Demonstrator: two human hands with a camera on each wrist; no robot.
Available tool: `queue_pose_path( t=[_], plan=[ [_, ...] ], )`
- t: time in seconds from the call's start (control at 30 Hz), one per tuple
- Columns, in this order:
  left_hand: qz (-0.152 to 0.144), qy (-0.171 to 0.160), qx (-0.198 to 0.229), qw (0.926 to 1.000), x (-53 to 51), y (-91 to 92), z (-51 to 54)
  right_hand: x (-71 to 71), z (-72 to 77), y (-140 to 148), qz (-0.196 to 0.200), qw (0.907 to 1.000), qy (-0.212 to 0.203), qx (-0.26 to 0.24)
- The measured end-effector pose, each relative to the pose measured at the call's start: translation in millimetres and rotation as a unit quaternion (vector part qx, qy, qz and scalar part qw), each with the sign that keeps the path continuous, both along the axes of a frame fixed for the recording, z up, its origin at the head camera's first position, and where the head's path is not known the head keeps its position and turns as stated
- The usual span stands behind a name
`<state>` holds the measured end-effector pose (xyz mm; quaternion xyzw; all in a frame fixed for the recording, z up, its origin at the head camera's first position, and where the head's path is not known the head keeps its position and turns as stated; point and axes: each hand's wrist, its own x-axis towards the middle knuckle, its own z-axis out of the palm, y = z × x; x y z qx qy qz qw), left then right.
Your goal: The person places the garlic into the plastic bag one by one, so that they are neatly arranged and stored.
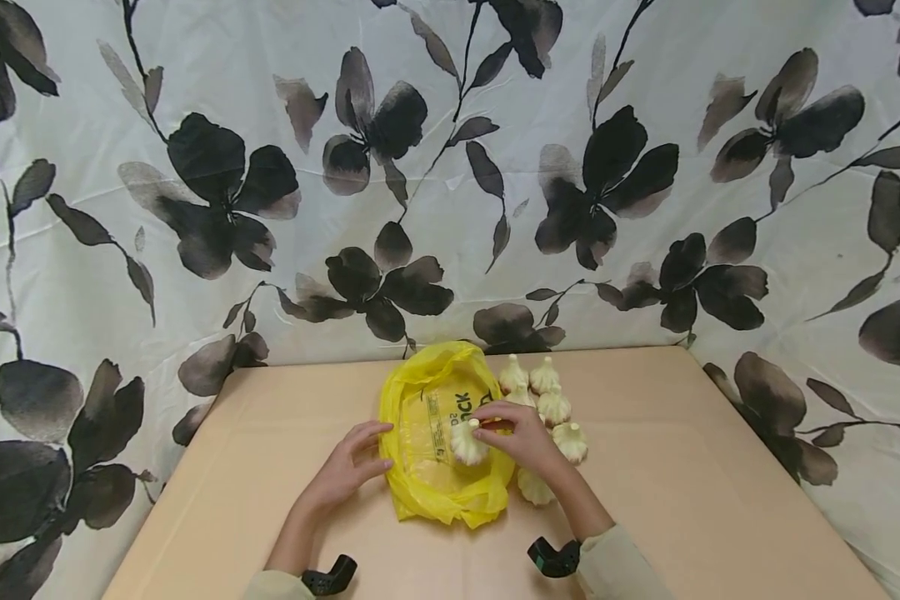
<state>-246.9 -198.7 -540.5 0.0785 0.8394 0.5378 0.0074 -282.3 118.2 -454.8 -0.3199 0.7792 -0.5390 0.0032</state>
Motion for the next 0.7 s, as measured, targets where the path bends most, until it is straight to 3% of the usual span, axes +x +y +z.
queue_pose_path(
  t=[0.3, 0.53, 0.7],
  plan=[
    [-0.002, 0.01, 0.007, 0.9999, -3.8, 2.0, 3.0, -0.8, 0.8, -12, 0.031, 0.9994, -0.016, -0.004],
    [0.005, -0.002, 0.029, 0.9996, -3.8, 3.4, -0.1, -17.6, -31.1, -22, 0.036, 0.9993, -0.008, -0.01],
    [0.015, -0.004, 0.036, 0.9992, -3.5, 4.0, -4.3, -21.2, -39.9, -25, 0.043, 0.9988, -0.019, -0.013]
  ],
)
